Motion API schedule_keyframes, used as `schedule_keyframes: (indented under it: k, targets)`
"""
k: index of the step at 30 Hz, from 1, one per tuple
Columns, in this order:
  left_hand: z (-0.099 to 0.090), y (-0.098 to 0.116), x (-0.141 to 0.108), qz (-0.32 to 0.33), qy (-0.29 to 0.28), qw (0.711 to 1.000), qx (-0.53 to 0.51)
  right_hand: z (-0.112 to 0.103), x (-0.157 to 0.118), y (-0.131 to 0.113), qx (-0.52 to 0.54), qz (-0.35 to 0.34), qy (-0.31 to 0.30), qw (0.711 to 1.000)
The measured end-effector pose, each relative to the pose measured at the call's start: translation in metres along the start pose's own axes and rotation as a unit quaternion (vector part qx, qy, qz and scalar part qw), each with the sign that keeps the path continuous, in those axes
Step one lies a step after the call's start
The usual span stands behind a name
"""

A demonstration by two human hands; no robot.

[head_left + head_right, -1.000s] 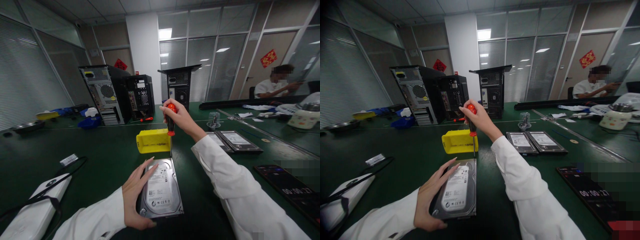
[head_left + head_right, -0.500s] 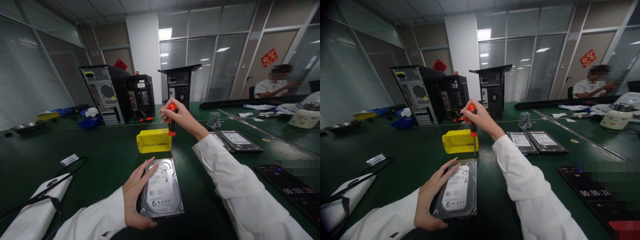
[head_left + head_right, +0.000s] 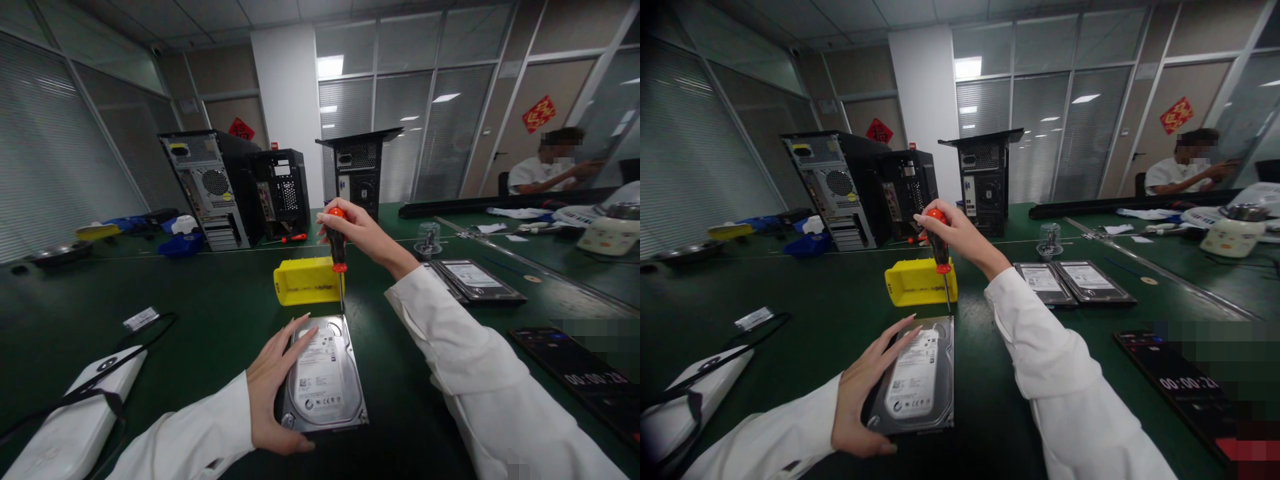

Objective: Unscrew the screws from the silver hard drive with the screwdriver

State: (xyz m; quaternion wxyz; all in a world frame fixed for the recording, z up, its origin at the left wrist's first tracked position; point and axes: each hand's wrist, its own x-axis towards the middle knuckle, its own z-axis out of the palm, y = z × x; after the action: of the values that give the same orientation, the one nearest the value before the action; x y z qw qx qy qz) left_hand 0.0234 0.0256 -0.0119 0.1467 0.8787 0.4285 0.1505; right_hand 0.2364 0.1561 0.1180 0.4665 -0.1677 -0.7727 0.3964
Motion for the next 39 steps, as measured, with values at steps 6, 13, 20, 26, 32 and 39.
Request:
schedule_keyframes:
  k: [6,13,20,26,32,39]
  targets:
    - [-0.001,0.000,0.000,-0.007,-0.007,1.000,-0.010,0.009,-0.001,-0.001,0.021,-0.012,-0.006,1.000]
    - [-0.003,0.001,0.000,-0.005,-0.003,1.000,-0.013,0.007,0.002,0.006,0.038,0.016,-0.009,0.999]
    - [0.000,-0.001,0.000,0.003,0.002,1.000,-0.007,0.003,0.002,0.008,0.023,-0.020,0.020,0.999]
    - [0.001,-0.001,0.000,0.014,0.014,1.000,-0.002,0.005,0.000,0.000,0.007,-0.029,0.022,0.999]
    - [0.002,-0.002,0.000,0.015,0.014,1.000,-0.003,0.006,0.001,0.003,0.009,-0.019,0.028,0.999]
    - [0.001,-0.002,0.000,0.025,0.018,1.000,-0.004,0.003,0.004,0.006,0.017,0.014,0.000,1.000]
